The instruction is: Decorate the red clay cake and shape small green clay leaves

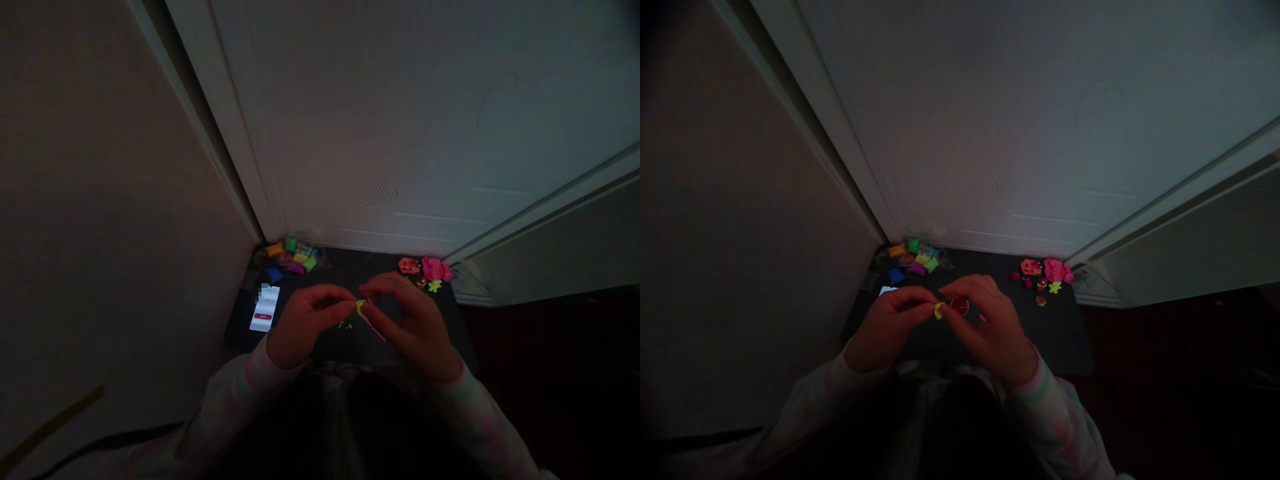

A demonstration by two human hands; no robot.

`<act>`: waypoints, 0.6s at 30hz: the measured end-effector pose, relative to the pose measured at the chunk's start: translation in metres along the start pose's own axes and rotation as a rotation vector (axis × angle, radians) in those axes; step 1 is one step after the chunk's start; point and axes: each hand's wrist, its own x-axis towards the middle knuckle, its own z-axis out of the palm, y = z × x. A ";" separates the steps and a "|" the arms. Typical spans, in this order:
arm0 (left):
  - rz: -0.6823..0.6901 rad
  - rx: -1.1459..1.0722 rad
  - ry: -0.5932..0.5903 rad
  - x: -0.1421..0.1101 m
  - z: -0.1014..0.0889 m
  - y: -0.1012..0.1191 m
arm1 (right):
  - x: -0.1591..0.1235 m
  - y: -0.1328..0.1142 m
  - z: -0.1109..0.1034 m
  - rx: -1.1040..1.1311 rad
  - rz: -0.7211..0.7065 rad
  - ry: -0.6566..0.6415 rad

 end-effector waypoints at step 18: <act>-0.065 -0.081 0.002 0.000 -0.002 -0.004 | -0.001 0.007 -0.001 0.195 0.061 -0.107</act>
